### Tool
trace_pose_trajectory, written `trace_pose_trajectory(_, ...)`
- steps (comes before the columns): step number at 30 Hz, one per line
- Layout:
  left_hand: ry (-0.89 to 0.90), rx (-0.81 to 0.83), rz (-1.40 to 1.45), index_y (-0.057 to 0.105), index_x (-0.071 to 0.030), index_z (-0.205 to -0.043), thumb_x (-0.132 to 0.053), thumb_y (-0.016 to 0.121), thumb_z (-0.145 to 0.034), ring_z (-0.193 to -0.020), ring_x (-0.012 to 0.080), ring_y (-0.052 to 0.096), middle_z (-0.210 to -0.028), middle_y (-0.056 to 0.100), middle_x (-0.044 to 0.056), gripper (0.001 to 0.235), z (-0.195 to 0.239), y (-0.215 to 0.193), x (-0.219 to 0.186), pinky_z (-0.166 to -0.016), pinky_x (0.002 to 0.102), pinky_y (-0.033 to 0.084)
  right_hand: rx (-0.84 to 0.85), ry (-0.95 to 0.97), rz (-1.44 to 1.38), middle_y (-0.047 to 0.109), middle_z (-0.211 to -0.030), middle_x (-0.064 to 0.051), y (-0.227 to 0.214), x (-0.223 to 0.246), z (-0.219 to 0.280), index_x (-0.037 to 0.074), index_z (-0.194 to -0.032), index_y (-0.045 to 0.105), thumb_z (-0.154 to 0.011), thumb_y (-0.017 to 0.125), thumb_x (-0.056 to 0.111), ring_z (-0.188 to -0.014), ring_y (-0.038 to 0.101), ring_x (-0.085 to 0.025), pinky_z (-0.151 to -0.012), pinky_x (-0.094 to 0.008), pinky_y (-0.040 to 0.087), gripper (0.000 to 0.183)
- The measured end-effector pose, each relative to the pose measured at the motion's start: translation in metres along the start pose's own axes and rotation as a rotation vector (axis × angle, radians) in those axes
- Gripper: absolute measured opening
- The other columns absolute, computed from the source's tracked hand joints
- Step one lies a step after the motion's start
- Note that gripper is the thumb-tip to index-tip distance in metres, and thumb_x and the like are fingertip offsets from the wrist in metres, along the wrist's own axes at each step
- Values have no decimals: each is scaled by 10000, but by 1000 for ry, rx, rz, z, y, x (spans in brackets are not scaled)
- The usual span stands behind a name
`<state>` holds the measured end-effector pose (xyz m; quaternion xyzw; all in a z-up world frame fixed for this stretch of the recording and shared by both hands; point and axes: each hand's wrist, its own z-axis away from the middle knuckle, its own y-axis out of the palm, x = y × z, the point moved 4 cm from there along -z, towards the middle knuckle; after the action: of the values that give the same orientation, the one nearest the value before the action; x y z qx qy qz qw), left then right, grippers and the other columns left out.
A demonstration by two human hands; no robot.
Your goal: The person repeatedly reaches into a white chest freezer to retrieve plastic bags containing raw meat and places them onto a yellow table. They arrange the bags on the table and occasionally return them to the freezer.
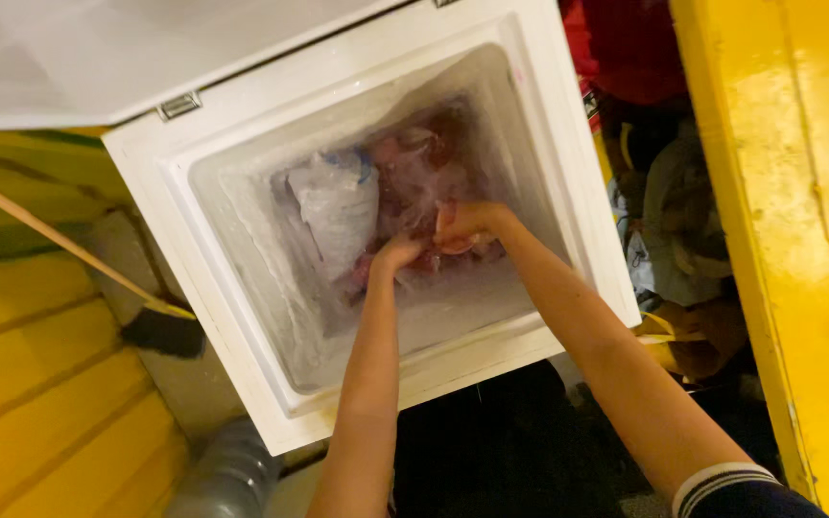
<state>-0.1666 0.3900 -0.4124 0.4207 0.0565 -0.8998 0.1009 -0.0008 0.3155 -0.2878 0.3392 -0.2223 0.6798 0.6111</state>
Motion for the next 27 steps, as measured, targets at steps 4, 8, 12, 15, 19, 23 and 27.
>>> trace_pose_trajectory(4,222,-137,-143,566,-24,-1390,-309,582,-985,-1126,273,651,-1253,698,182,495,44,4,-46,-961,384,517,-94,-42,57,721,-687,-88,18,41,60,55,-756,706,-826,780,261,-543,630,-153,-500,-322,503,229)
trace_pose_trajectory(8,550,-314,-346,406,32,-1467,-154,776,-818,-1240,407,513,-1355,537,295,770,87,19,-102,-1008,461,435,-393,-31,439,735,-700,-35,29,64,125,91,-744,755,-773,808,388,-610,665,-120,-606,-301,531,303)
trace_pose_trajectory(12,402,-94,-354,492,-59,-1480,-127,700,-817,-1128,338,638,-1286,657,204,698,102,37,-132,-919,419,547,-317,-127,312,717,-698,-41,50,77,171,99,-766,743,-845,734,454,-633,646,-173,-618,-327,521,364)
trace_pose_trajectory(15,435,4,-369,450,-54,-1510,-132,744,-801,-1043,260,697,-1213,711,162,771,110,42,-166,-867,354,577,-446,-186,165,766,-761,-33,54,83,217,124,-801,786,-760,754,488,-681,703,-169,-660,-320,549,368)
trace_pose_trajectory(19,368,81,-399,402,-60,-1499,-160,744,-891,-1043,249,682,-1258,642,148,705,113,50,-206,-834,355,573,-787,-182,160,766,-921,-79,48,91,270,104,-975,755,-676,854,518,-812,716,-205,-766,-336,568,521)
trace_pose_trajectory(23,222,240,-131,412,-147,-1475,-138,644,-919,-948,231,678,-1188,653,141,602,114,71,-234,-762,369,581,-799,-313,-81,798,-912,-65,43,78,308,88,-944,782,-668,827,472,-820,750,-179,-786,-311,584,476)
trace_pose_trajectory(27,207,312,15,393,-189,-1486,-147,582,-948,-944,237,685,-1126,664,136,572,119,110,-268,-747,385,602,-858,-442,-236,784,-924,-49,32,55,337,76,-981,756,-726,816,395,-839,733,-141,-797,-289,582,413)
